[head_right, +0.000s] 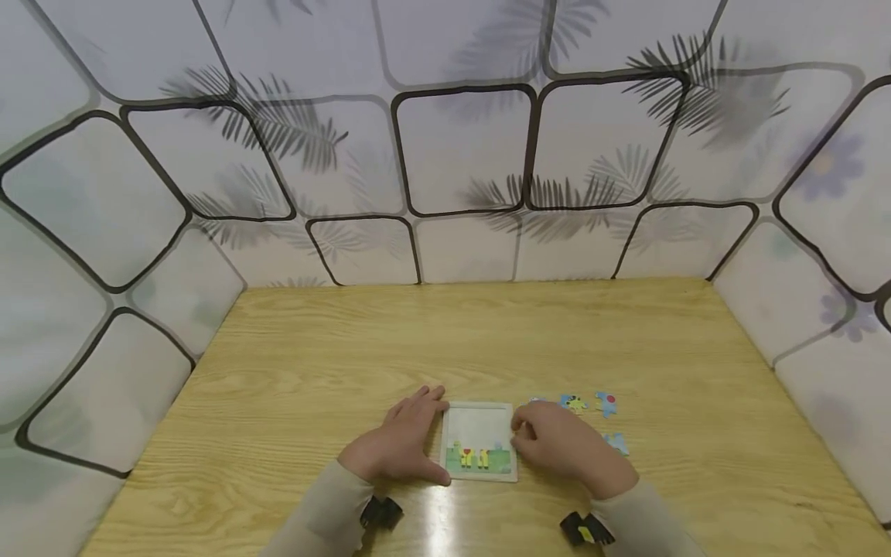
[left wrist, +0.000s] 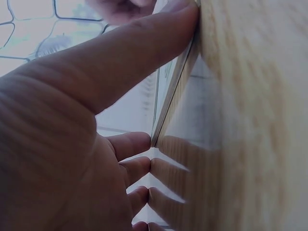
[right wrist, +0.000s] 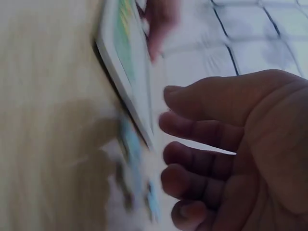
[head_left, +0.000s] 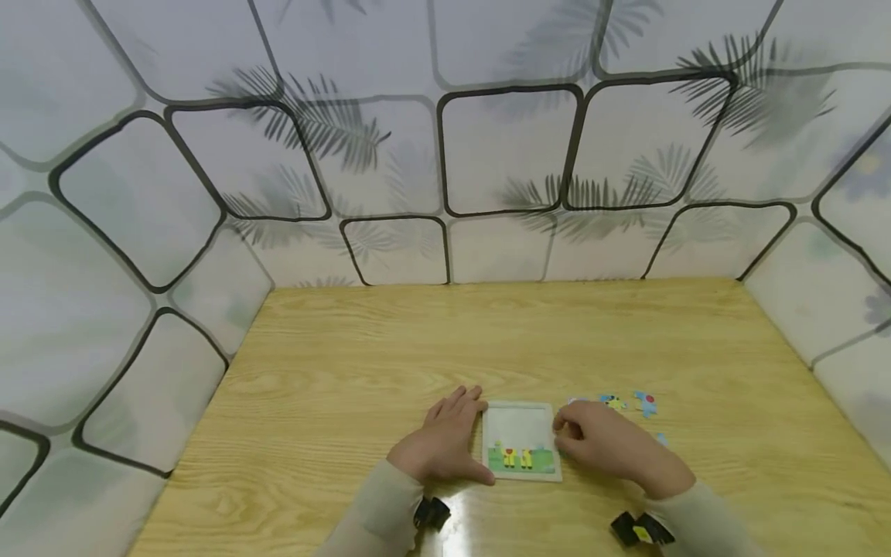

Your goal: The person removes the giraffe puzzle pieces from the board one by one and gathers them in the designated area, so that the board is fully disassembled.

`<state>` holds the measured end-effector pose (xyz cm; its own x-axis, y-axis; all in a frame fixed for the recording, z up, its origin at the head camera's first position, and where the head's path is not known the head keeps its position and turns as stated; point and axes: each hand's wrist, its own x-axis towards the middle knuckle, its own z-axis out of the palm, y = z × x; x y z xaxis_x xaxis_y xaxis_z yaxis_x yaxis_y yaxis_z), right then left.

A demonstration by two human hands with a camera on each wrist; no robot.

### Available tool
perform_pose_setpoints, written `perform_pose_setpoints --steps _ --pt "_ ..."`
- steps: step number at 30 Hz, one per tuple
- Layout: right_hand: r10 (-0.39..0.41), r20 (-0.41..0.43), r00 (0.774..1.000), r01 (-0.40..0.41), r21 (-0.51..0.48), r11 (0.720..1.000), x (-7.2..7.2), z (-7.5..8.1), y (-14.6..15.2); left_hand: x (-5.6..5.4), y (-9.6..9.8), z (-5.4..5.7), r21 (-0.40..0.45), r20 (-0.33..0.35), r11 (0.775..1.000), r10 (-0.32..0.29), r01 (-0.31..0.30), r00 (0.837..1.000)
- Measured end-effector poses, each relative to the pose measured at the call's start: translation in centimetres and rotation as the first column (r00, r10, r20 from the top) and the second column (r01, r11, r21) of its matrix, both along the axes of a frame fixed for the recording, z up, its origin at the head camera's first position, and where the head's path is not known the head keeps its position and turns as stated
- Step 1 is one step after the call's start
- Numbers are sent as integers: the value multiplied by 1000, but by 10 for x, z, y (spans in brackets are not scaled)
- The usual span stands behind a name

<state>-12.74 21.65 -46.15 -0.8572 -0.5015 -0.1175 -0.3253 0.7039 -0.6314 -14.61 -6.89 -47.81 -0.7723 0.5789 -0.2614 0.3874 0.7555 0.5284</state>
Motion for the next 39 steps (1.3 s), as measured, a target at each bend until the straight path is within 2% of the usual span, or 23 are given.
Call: perform_pose_setpoints --steps 7,10,13,22,29,33,39 --pt "90 -128 988 -76 113 991 6 -4 -57 2 2 1 -13 -8 1000 0 0 1000" --pt "130 -178 975 -103 154 983 5 -7 -69 3 1 3 -12 -6 1000 -2 2 1000" --pt "142 -193 971 -112 159 981 4 -8 -74 2 0 5 -4 -3 1000 -4 4 1000" --pt "146 -114 983 -143 31 989 5 -9 -76 3 1 5 -3 -15 1000 -4 4 1000" --pt "128 -2 992 -127 -54 990 3 -12 -80 7 -3 1 14 1 1000 0 0 1000" --pt "123 -3 992 -123 -79 989 1 -13 -75 7 -1 2 24 13 1000 3 -4 1000" --pt "141 22 990 -135 -193 972 -1 -15 -67 3 1 4 7 0 1000 3 -3 1000"
